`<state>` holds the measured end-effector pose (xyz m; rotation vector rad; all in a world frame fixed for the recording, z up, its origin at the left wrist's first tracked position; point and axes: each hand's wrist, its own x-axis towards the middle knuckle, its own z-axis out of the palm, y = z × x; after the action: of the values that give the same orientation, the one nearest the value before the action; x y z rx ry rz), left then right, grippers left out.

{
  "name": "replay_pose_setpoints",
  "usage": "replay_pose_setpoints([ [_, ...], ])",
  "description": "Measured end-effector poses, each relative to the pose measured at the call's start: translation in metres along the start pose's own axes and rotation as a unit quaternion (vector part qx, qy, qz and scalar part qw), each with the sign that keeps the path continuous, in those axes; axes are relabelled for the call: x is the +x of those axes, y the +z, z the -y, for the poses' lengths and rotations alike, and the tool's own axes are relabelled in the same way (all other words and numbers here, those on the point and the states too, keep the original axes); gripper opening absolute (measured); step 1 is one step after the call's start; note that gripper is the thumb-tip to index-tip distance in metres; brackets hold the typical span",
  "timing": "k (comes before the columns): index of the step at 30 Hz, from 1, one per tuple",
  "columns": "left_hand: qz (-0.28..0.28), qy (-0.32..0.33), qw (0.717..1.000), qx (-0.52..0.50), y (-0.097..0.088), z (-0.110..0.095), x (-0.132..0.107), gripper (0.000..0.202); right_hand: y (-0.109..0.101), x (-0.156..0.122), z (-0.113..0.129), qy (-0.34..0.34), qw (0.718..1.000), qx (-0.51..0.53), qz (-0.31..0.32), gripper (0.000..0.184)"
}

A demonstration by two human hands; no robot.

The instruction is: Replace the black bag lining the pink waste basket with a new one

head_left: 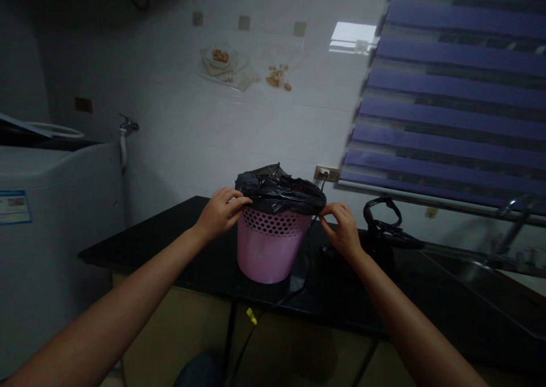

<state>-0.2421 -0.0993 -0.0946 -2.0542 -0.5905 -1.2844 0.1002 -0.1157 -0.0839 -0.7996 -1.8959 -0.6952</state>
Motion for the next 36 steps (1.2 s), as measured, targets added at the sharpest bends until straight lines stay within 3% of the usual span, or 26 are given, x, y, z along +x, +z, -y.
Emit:
replay_pose_setpoints([
  [23,0.066,-0.058,0.995,-0.048,-0.006,-0.007,-0.014,0.013,-0.005,-0.013,-0.004,0.011,1.000,0.000,0.029,0.006],
  [33,0.080,-0.100,0.987,-0.101,-0.004,-0.006,-0.023,0.014,0.000,-0.019,-0.008,0.062,0.995,0.040,0.071,0.010],
  [36,0.065,-0.146,0.976,-0.149,-0.003,-0.007,-0.022,0.013,0.000,-0.019,-0.008,0.106,0.987,0.083,0.088,0.012],
])
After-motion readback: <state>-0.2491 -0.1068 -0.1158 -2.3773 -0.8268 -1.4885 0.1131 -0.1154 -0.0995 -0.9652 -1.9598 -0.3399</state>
